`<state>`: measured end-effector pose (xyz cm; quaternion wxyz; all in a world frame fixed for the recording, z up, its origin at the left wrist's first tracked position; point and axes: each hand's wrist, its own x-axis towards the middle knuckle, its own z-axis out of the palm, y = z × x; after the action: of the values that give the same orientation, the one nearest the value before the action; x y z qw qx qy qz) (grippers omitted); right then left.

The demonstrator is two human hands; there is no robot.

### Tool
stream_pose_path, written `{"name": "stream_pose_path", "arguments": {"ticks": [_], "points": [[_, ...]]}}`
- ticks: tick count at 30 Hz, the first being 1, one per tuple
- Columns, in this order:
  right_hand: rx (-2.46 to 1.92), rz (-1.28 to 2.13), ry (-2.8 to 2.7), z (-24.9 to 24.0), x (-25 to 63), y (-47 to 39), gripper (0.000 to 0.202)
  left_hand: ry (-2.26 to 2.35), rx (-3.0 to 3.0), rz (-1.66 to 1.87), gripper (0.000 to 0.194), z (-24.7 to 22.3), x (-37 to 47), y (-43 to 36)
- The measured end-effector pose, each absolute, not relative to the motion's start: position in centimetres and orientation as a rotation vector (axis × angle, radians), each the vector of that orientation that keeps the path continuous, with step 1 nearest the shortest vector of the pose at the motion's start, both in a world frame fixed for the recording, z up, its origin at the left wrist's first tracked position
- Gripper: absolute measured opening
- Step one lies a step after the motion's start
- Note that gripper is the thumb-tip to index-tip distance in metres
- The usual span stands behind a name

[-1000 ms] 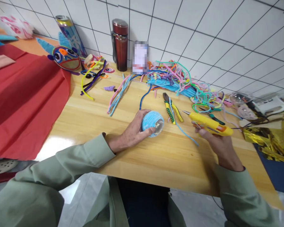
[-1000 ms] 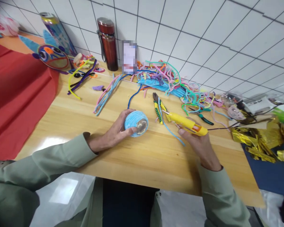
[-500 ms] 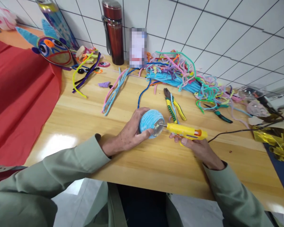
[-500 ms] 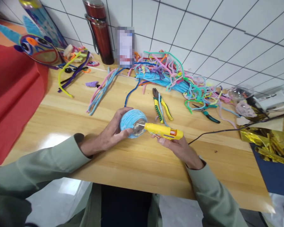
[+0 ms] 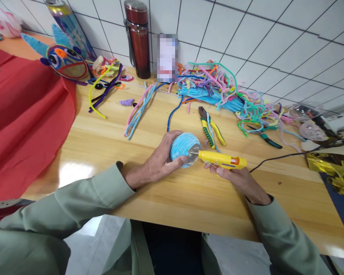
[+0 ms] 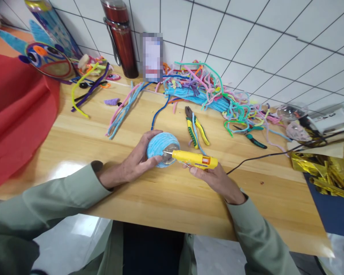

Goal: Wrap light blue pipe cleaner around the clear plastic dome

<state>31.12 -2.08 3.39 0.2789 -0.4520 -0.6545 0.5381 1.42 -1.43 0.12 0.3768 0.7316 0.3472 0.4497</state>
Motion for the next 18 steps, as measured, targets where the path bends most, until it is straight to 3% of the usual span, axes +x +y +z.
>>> {"name": "stream_pose_path", "arguments": {"ticks": [18], "points": [[-1.229, 1.421, -1.79, 2.73, 31.5, -2.16, 0.048, 0.901, 1.867, 1.107, 0.061, 0.46, 1.35, -1.49]]}}
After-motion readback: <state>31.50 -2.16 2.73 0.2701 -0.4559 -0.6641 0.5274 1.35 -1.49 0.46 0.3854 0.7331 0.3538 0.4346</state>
